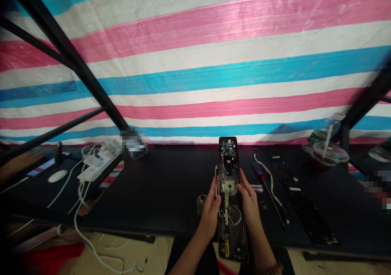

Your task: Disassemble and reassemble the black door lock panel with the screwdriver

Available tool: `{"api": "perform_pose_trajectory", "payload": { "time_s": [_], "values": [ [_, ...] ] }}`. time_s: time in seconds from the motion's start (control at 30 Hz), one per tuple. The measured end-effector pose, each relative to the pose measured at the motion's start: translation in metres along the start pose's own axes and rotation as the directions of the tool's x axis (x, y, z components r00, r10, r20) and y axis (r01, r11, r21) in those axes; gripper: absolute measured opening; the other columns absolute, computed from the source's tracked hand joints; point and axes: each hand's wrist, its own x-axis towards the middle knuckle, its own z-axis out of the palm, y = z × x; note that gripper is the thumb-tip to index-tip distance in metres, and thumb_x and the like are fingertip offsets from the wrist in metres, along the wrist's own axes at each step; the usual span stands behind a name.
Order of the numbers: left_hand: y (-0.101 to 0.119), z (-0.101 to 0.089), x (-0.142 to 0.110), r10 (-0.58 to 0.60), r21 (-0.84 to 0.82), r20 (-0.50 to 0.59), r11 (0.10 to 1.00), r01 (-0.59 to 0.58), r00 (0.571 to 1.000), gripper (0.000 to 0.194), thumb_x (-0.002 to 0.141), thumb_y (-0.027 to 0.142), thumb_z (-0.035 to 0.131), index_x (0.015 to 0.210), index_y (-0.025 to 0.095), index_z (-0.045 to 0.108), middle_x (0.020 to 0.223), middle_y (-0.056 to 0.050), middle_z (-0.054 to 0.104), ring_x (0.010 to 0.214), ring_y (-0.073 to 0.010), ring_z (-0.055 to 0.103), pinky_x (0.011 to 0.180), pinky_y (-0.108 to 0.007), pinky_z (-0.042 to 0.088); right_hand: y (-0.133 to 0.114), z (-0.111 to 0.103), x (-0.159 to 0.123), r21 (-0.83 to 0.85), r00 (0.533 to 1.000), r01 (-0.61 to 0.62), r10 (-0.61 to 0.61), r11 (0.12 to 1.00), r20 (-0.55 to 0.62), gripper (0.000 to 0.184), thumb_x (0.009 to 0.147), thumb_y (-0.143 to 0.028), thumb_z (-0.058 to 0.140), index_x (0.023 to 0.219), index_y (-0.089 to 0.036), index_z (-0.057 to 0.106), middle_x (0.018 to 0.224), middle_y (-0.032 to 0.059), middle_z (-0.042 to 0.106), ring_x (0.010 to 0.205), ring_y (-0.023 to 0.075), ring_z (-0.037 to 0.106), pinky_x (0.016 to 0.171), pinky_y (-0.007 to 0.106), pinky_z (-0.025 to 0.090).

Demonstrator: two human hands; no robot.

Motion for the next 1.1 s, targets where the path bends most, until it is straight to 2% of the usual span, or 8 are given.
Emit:
{"api": "perform_pose_trajectory", "payload": {
  "time_s": [0.3, 0.47, 0.53, 0.6, 0.67, 0.8, 0.97, 1.1],
  "values": [
    [0.001, 0.005, -0.003, 0.130, 0.233, -0.024, 0.965, -0.121, 0.991, 0.062, 0.102, 0.046, 0.044, 0.159, 0.028, 0.028, 0.167, -0.006, 0.029, 0.154, -0.0257, 0.026, 0.128, -0.045, 0.017, 0.005, -0.008, 0.018, -0.049, 0.997, 0.004, -0.001, 0.999, 0.074, 0.062, 0.074, -0.049, 0.075, 0.133, -0.029, 0.067, 0.145, 0.0008, 0.058, 0.144, 0.0286, 0.044, 0.122, 0.045, 0.030],
    [0.008, 0.009, -0.014, 0.233, 0.482, -0.015, 0.854, -0.197, 0.972, 0.052, 0.101, 0.044, 0.046, 0.152, 0.033, 0.045, 0.161, -0.007, 0.041, 0.149, -0.0336, 0.033, 0.123, -0.054, 0.023, 0.002, -0.014, 0.017, -0.275, 0.986, 0.164, -0.156, 0.947, 0.052, 0.068, 0.081, -0.052, 0.069, 0.143, -0.026, 0.058, 0.145, 0.0088, 0.059, 0.135, 0.0305, 0.053, 0.116, 0.051, 0.038],
    [0.014, 0.012, -0.018, 0.246, 0.538, 0.017, 0.815, -0.216, 0.969, 0.049, 0.101, 0.041, 0.045, 0.149, 0.035, 0.048, 0.160, -0.008, 0.042, 0.145, -0.0366, 0.038, 0.119, -0.058, 0.027, -0.004, -0.015, 0.014, -0.438, 0.940, 0.324, -0.336, 0.838, 0.053, 0.070, 0.083, -0.048, 0.069, 0.147, -0.025, 0.052, 0.147, 0.0121, 0.056, 0.133, 0.0318, 0.053, 0.112, 0.053, 0.042],
    [0.020, 0.015, -0.020, 0.263, 0.565, 0.063, 0.786, -0.252, 0.963, 0.047, 0.102, 0.038, 0.042, 0.148, 0.037, 0.049, 0.159, -0.007, 0.044, 0.144, -0.0379, 0.039, 0.117, -0.061, 0.026, -0.011, -0.013, 0.012, -0.548, 0.861, 0.486, -0.482, 0.680, 0.165, 0.065, 0.085, -0.041, 0.068, 0.146, -0.027, 0.054, 0.148, 0.0118, 0.054, 0.135, 0.0317, 0.050, 0.113, 0.052, 0.040],
    [0.026, 0.018, -0.023, 0.273, 0.574, 0.148, 0.759, -0.307, 0.951, 0.047, 0.102, 0.034, 0.040, 0.149, 0.039, 0.047, 0.157, -0.005, 0.047, 0.146, -0.0378, 0.038, 0.116, -0.062, 0.025, -0.019, -0.010, 0.012, -0.566, 0.805, 0.585, -0.503, 0.581, 0.316, 0.050, 0.088, -0.036, 0.063, 0.138, -0.030, 0.063, 0.139, 0.0097, 0.060, 0.129, 0.0298, 0.055, 0.111, 0.050, 0.043],
    [0.028, 0.020, -0.031, 0.259, 0.600, 0.273, 0.707, -0.374, 0.927, 0.052, 0.103, 0.030, 0.039, 0.154, 0.038, 0.039, 0.156, -0.006, 0.048, 0.146, -0.0369, 0.039, 0.115, -0.060, 0.029, -0.032, -0.005, 0.021, -0.545, 0.795, 0.607, -0.445, 0.578, 0.414, 0.031, 0.094, -0.034, 0.054, 0.115, -0.031, 0.077, 0.115, 0.0084, 0.071, 0.109, 0.0266, 0.066, 0.100, 0.044, 0.053],
    [0.007, 0.021, -0.043, 0.273, 0.645, 0.128, 0.708, -0.289, 0.954, 0.062, 0.100, 0.031, 0.048, 0.159, 0.034, 0.029, 0.166, -0.006, 0.031, 0.151, -0.0356, 0.030, 0.119, -0.058, 0.029, -0.050, 0.000, 0.044, -0.547, 0.757, 0.649, -0.520, 0.529, 0.395, 0.028, 0.096, -0.031, 0.053, 0.109, -0.029, 0.077, 0.109, 0.0082, 0.072, 0.102, 0.0250, 0.068, 0.096, 0.040, 0.054],
    [-0.012, 0.026, -0.049, 0.201, 0.656, 0.005, 0.738, -0.155, 0.980, 0.069, 0.101, 0.033, 0.047, 0.162, 0.027, 0.016, 0.170, -0.011, 0.014, 0.156, -0.0326, 0.018, 0.123, -0.057, 0.025, -0.060, 0.011, 0.072, -0.542, 0.685, 0.717, -0.586, 0.438, 0.433, 0.027, 0.097, -0.026, 0.052, 0.109, -0.027, 0.076, 0.106, 0.0083, 0.070, 0.098, 0.0231, 0.067, 0.091, 0.037, 0.055]
  ]
}}
